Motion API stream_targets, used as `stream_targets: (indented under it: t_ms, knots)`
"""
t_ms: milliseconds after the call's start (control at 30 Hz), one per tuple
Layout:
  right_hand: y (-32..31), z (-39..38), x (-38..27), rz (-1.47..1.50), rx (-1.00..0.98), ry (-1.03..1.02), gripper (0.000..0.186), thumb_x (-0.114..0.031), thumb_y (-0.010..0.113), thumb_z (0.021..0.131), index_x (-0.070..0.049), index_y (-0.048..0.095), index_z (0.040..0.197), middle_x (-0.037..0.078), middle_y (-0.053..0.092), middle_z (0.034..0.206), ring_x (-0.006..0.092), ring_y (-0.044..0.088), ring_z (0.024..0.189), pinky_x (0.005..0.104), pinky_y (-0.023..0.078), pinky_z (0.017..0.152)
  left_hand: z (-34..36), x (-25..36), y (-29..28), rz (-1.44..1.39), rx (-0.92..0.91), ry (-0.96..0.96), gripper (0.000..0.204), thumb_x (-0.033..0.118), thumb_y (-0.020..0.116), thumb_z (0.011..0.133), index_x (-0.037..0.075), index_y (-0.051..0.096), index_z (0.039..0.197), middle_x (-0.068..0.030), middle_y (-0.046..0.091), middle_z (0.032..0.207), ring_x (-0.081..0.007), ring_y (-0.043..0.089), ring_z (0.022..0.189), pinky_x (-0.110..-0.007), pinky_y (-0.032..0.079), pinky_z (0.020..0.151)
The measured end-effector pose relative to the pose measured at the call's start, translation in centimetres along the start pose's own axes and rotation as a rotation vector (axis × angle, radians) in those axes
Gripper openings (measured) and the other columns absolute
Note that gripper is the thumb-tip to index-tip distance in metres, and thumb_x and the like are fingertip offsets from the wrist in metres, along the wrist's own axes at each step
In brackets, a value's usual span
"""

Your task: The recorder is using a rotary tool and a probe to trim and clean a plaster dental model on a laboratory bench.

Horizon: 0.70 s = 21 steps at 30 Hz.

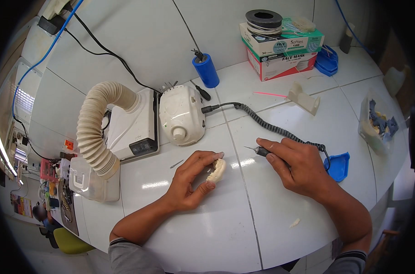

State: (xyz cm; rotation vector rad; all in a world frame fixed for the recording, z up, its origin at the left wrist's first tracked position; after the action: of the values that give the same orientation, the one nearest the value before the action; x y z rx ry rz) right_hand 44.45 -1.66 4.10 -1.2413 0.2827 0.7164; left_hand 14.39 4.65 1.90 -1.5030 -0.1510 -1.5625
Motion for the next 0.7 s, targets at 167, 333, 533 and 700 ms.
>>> stream_targets:
  t_ms: [167, 333, 533, 700]
  knots:
    - [-0.25, 0.06, -0.17, 0.022, -0.038, 0.001, 0.038, -0.009, 0.070, 0.103, -0.007, 0.076, 0.141, 0.008, 0.064, 0.077, 0.0200, 0.058, 0.059, 0.0367, 0.047, 0.056, -0.04, 0.04, -0.01, -0.002, -0.001, 0.001, 0.060, 0.022, 0.074, 0.102, -0.002, 0.059, 0.155, -0.0224, 0.063, 0.138, -0.0342, 0.065, 0.126, -0.043, 0.050, 0.112]
    - [-0.05, -0.02, 0.00, 0.003, 0.005, -0.009, 0.033, -0.020, 0.073, 0.105, -0.012, 0.078, 0.137, 0.005, 0.063, 0.075, 0.0210, 0.060, 0.055, 0.0370, 0.049, 0.053, 0.08, 0.10, 0.05, 0.012, 0.003, 0.000, 0.061, 0.030, 0.073, 0.103, -0.005, 0.059, 0.152, -0.0215, 0.061, 0.136, -0.0315, 0.064, 0.126, -0.043, 0.050, 0.112]
    - [0.04, 0.15, -0.18, 0.005, -0.011, -0.003, 0.033, -0.020, 0.072, 0.105, -0.012, 0.078, 0.137, 0.005, 0.063, 0.075, 0.0211, 0.059, 0.055, 0.0369, 0.049, 0.053, -0.15, -0.15, -0.11, 0.060, 0.042, 0.022, 0.063, 0.031, 0.079, 0.100, -0.003, 0.061, 0.149, -0.0192, 0.060, 0.133, -0.0288, 0.061, 0.122, -0.041, 0.050, 0.109]
    - [-0.24, -0.14, 0.02, 0.008, -0.007, 0.002, 0.033, -0.019, 0.072, 0.105, -0.012, 0.078, 0.137, 0.005, 0.063, 0.075, 0.0215, 0.060, 0.056, 0.0372, 0.050, 0.054, -0.02, 0.03, 0.19, 0.060, 0.036, -0.007, 0.064, 0.028, 0.085, 0.095, -0.002, 0.062, 0.146, -0.0177, 0.058, 0.133, -0.0296, 0.060, 0.124, -0.041, 0.049, 0.110]
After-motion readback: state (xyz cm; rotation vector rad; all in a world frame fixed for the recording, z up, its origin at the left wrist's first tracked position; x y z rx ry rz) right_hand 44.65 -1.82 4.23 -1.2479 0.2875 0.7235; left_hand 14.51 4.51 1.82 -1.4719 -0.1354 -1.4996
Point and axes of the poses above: each hand's wrist, its own z-axis towards the middle knuckle, its own y-axis out of the palm, x = y × z, the point moved 2 cm from there along z, towards the middle knuckle
